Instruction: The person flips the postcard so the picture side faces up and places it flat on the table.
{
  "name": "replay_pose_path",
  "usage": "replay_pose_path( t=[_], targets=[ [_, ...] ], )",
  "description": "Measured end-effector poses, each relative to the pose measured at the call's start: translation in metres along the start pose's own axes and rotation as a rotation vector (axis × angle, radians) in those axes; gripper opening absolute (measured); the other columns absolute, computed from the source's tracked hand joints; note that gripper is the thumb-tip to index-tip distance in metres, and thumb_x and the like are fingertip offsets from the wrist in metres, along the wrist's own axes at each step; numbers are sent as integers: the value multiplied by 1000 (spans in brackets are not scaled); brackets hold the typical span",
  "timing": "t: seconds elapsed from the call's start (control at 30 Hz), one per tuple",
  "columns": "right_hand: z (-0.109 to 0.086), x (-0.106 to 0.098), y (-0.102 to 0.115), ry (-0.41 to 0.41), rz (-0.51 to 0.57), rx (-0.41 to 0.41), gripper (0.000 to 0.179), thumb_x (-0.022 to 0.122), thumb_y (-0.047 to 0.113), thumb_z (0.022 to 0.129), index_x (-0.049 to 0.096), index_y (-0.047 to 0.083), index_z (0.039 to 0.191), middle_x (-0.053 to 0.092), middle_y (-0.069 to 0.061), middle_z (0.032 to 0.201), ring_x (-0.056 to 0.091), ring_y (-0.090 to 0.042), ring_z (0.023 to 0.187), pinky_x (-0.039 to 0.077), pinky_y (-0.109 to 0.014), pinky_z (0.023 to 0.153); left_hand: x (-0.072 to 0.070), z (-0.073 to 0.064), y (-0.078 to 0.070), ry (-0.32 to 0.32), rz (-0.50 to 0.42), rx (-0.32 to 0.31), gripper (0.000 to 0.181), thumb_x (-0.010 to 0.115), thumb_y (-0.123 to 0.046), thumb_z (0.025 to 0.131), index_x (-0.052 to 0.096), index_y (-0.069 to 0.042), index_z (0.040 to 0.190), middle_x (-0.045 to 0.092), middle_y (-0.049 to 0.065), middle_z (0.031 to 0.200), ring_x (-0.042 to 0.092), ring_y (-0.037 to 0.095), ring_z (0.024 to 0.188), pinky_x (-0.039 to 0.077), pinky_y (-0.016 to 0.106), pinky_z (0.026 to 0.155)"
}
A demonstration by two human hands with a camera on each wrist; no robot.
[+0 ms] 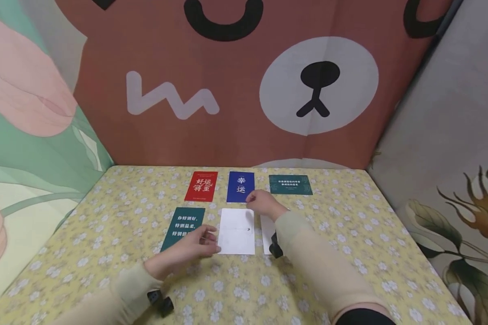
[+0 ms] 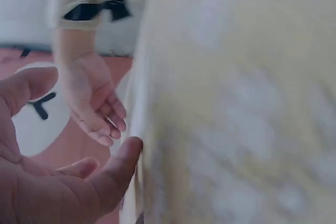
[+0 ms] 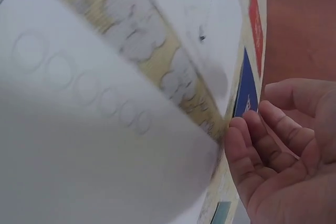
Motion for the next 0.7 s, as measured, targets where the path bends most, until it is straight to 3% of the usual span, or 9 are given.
replay_pose_path(
  t=[0.23,0.37,0.53,0.7],
  targets=[
    [2,2,-5,10,-99,-2,21,72,9,96,71,-1,114,70,-11,109,62,-23,93,54,-39,84,8,8,-4,17,399,90,73,86,-22,86,48,9,141,58,8,108,54,23,96,50,44,87],
    [5,0,-7,30,-131,19,25,77,10,92,72,0,114,69,-10,106,61,-22,92,53,-38,84,10,17,-10,38,546,104,76,89,-24,82,50,9,138,59,10,108,55,21,94,52,41,86],
    [6,3,-6,92,-163,13,30,81,13,90,72,1,116,68,-8,106,59,-21,92,53,-37,85,11,23,-9,62,663,74,76,90,-25,80,52,7,137,57,10,115,56,19,96,52,39,91],
    [6,5,-1,124,-229,-3,33,83,13,88,72,1,117,67,-7,104,58,-21,91,52,-37,85,9,28,-10,66,713,79,69,90,-23,80,55,5,132,57,9,109,55,19,91,53,37,85]
  ],
)
Point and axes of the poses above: each hand's wrist, its own z-axis towards the middle knuckle, its own x-axis out of the palm, y = z × x, the point moved 4 cm from there along z, towards the middle knuckle
